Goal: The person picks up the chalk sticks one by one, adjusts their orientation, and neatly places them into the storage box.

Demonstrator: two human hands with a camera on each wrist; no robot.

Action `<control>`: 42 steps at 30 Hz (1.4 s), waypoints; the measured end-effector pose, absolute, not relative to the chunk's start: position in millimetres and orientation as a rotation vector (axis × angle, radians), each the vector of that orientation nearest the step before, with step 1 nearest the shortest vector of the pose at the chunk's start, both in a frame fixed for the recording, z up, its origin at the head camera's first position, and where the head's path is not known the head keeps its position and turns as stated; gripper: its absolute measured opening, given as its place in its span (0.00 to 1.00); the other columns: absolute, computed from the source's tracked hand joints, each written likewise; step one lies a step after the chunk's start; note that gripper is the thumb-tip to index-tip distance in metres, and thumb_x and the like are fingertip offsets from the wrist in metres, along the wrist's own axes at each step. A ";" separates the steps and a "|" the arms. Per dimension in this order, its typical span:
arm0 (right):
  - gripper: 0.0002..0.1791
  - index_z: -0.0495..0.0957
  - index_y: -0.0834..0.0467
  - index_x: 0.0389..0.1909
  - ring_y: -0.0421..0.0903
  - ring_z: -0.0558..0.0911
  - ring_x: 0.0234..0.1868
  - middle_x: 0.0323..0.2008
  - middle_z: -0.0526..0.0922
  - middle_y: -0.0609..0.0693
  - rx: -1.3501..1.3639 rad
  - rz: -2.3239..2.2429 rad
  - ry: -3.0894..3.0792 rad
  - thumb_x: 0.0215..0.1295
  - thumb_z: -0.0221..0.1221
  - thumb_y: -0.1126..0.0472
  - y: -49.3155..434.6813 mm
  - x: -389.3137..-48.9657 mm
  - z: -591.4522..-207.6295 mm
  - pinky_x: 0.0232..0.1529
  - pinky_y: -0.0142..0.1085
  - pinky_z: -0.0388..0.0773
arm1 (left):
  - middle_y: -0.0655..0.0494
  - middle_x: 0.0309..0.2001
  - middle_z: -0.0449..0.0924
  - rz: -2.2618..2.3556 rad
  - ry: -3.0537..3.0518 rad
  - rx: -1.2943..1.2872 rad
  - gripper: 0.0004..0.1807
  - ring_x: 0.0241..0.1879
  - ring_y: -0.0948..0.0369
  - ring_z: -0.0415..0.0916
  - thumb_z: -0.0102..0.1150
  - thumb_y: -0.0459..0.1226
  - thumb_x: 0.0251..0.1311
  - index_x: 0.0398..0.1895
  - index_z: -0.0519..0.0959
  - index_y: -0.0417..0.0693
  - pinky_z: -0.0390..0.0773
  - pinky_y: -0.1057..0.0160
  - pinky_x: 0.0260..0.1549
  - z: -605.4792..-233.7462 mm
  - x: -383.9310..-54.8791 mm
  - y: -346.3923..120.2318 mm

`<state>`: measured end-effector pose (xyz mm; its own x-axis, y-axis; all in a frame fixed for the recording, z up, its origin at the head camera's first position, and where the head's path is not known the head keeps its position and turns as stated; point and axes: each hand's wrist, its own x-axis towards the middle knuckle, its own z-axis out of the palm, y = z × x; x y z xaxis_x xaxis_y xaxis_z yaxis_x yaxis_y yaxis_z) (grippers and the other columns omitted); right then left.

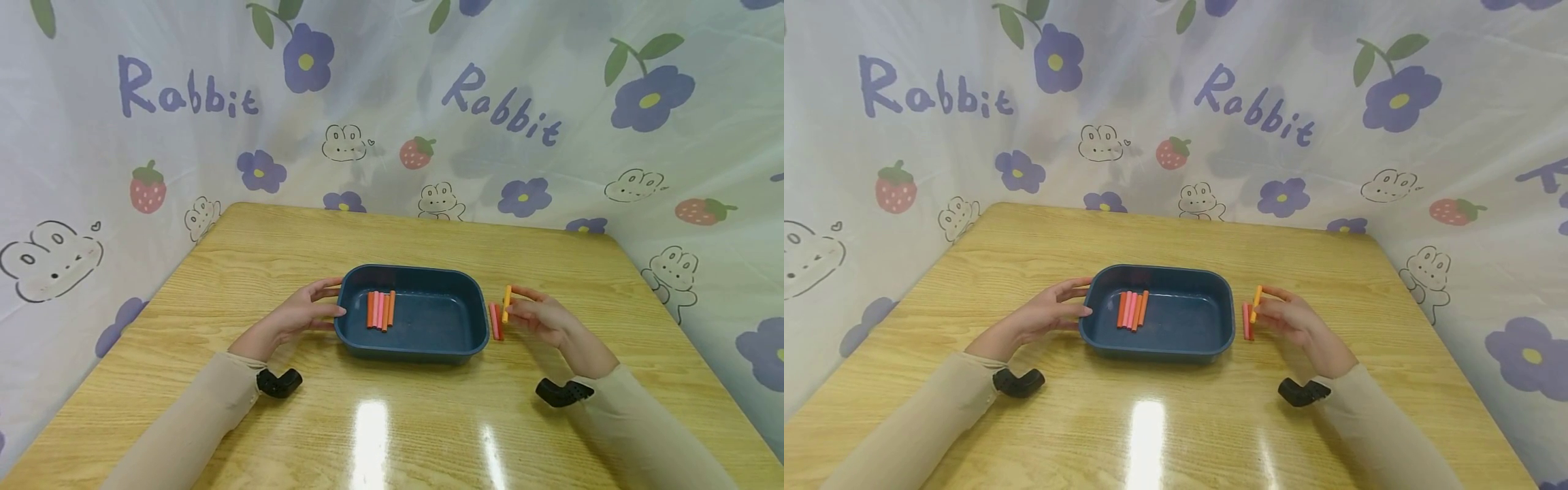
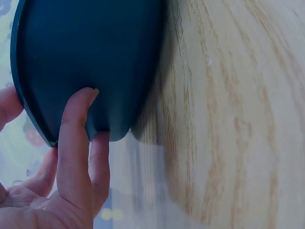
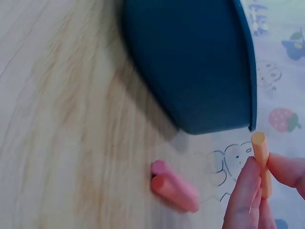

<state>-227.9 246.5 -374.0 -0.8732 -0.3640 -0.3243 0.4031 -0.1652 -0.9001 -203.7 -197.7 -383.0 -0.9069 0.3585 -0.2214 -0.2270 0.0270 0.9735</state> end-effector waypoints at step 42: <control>0.35 0.45 0.62 0.72 0.46 0.75 0.50 0.57 0.62 0.56 0.110 -1.971 1.596 0.67 0.46 0.75 165.5 -258.4 -331.1 0.55 0.35 0.72 | 0.37 0.68 0.49 1.929 1.912 0.140 0.41 0.50 0.47 0.74 0.58 0.29 0.58 0.72 0.49 0.41 0.78 0.52 0.43 -386.1 -205.5 -198.9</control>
